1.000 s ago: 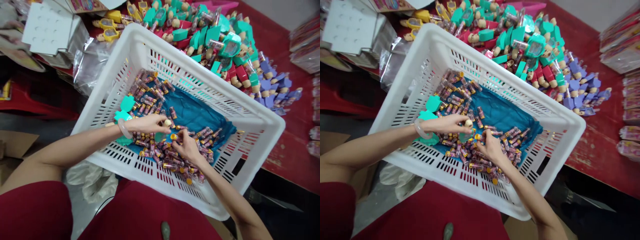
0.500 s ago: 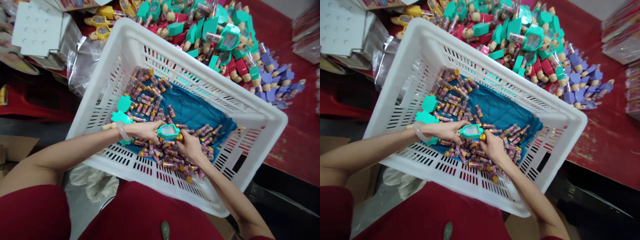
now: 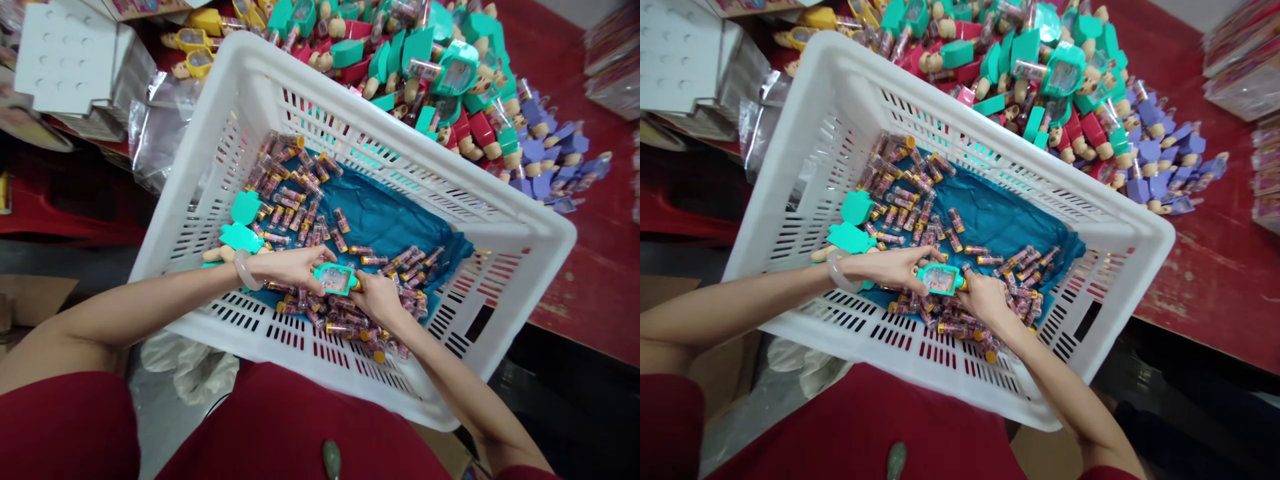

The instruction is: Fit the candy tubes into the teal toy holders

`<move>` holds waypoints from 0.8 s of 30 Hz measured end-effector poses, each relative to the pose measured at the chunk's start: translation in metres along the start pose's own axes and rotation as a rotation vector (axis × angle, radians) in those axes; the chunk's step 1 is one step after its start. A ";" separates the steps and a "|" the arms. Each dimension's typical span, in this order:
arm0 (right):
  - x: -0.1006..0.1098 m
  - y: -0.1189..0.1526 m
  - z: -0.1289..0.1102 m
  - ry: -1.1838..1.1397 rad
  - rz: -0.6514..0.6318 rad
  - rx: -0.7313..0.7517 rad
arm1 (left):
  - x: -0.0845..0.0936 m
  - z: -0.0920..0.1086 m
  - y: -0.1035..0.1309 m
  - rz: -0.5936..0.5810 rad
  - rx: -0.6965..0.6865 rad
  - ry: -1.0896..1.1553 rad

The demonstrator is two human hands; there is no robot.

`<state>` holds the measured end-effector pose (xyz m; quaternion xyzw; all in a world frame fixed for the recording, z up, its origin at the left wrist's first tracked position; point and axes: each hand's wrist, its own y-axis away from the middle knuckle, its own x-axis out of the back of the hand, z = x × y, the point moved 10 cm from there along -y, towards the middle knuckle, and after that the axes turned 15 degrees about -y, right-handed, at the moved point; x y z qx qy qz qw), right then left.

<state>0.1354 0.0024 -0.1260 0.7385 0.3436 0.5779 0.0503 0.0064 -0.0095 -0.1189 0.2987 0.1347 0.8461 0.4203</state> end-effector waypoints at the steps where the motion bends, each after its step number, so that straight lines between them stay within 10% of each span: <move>1: 0.000 0.001 -0.002 -0.004 0.001 0.008 | 0.001 0.002 0.000 0.009 -0.010 -0.010; 16: 0.002 0.025 -0.030 0.151 0.064 0.219 | -0.057 0.001 0.007 -0.278 0.283 0.650; 24: -0.011 0.021 -0.017 0.054 -0.091 0.066 | -0.043 0.008 0.005 -0.144 0.136 0.250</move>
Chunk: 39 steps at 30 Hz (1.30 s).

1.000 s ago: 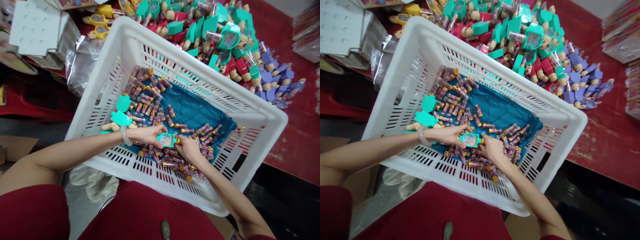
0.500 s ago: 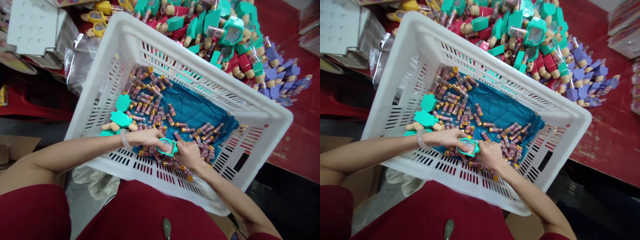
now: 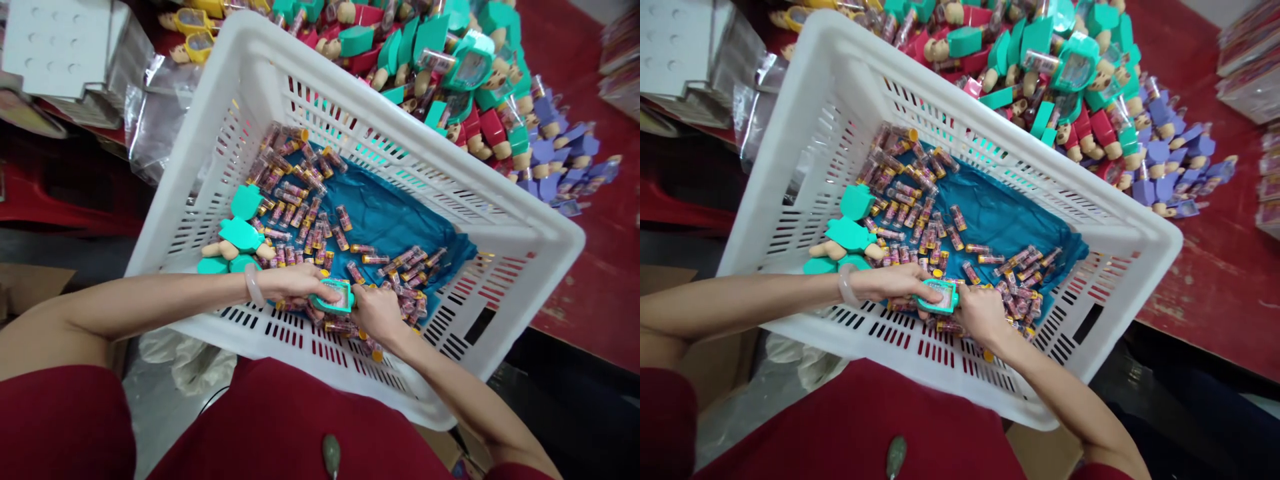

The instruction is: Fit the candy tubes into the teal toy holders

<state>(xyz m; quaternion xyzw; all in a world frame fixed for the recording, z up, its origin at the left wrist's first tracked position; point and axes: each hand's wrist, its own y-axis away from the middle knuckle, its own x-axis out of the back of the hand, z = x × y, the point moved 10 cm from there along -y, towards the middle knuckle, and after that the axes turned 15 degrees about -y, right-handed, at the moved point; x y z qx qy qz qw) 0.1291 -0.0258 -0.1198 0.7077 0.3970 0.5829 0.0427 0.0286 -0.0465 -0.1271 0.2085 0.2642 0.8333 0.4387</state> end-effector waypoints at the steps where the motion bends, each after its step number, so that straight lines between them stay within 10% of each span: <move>1: -0.006 -0.001 0.003 -0.085 -0.045 -0.020 | 0.009 0.008 0.003 0.108 -0.073 -0.175; 7: -0.040 -0.001 0.001 -0.560 -0.410 0.011 | 0.010 0.037 0.014 0.312 -0.349 -0.741; 11: 0.010 -0.011 0.009 -0.113 0.044 0.056 | 0.014 0.004 -0.003 0.100 -0.080 -0.230; 14: 0.020 -0.006 -0.005 0.033 0.144 0.156 | -0.004 0.003 -0.003 -0.142 -0.056 0.008; 19: -0.025 -0.005 0.007 -0.308 -0.199 0.004 | 0.009 0.026 0.007 0.211 -0.268 -0.643; 23: -0.051 0.002 0.003 -0.573 -0.524 -0.015 | -0.001 0.033 0.010 0.259 -0.353 -0.864; 28: 0.001 -0.007 0.005 -0.113 -0.013 0.061 | -0.011 -0.001 -0.006 -0.088 -0.058 -0.145; 30: -0.003 -0.003 0.001 -0.039 -0.009 0.071 | -0.028 -0.006 -0.004 -0.268 -0.005 0.034; 36: -0.046 0.001 0.002 -0.446 -0.414 -0.001 | 0.006 0.029 0.010 0.220 -0.278 -0.641; 39: -0.045 -0.003 0.001 -0.544 -0.440 0.008 | 0.011 0.030 0.011 0.255 -0.284 -0.744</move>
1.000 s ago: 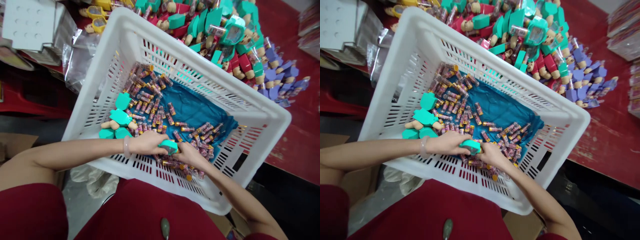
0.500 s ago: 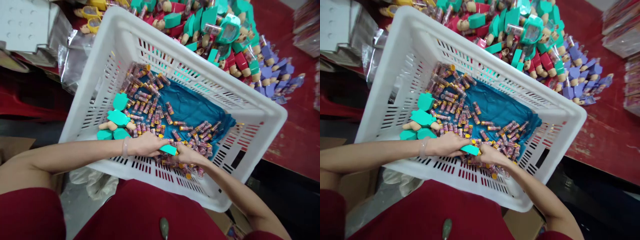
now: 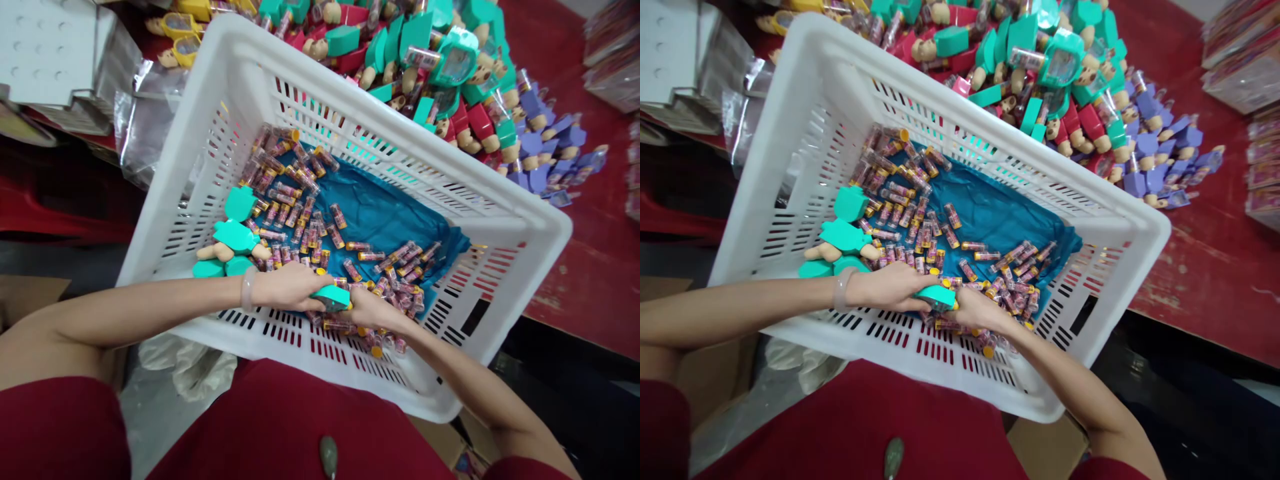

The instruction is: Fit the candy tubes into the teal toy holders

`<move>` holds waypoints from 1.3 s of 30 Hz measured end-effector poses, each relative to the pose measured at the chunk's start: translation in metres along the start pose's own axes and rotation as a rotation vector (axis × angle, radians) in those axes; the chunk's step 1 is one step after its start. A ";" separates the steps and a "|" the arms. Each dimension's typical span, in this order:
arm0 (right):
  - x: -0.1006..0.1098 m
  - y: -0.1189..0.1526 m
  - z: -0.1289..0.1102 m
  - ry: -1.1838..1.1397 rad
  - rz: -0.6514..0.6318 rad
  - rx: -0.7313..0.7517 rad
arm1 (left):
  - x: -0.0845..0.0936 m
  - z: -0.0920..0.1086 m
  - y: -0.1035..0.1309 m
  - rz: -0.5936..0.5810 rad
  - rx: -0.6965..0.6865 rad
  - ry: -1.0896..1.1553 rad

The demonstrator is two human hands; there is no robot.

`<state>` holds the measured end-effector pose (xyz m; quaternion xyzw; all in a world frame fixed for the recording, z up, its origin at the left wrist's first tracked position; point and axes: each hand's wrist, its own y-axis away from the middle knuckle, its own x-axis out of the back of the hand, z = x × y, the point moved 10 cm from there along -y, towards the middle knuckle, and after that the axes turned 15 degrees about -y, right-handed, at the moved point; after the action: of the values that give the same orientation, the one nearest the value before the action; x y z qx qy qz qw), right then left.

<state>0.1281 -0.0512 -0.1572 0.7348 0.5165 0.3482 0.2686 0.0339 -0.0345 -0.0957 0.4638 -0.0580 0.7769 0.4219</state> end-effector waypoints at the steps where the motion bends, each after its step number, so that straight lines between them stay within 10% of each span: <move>1: 0.004 -0.001 0.000 0.051 0.038 0.000 | -0.003 -0.006 -0.001 -0.034 0.036 0.082; 6: 0.037 0.011 -0.020 0.544 0.424 0.058 | -0.050 -0.013 0.003 -0.480 0.261 0.930; 9: 0.035 0.015 -0.023 0.639 0.424 0.063 | -0.059 -0.008 0.005 -0.522 0.303 1.077; 18: 0.017 0.006 -0.006 0.563 0.208 -0.074 | -0.029 -0.013 -0.002 -0.171 0.152 0.392; 25: -0.013 0.004 -0.011 0.438 -0.002 0.048 | -0.028 -0.003 0.001 -0.185 0.013 -0.104; 39: -0.016 0.013 -0.023 0.343 -0.118 0.187 | -0.019 -0.011 0.005 -0.167 0.058 -0.010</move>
<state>0.1132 -0.0698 -0.1371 0.6548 0.6268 0.4027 0.1273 0.0271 -0.0437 -0.1146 0.4828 0.0014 0.7381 0.4713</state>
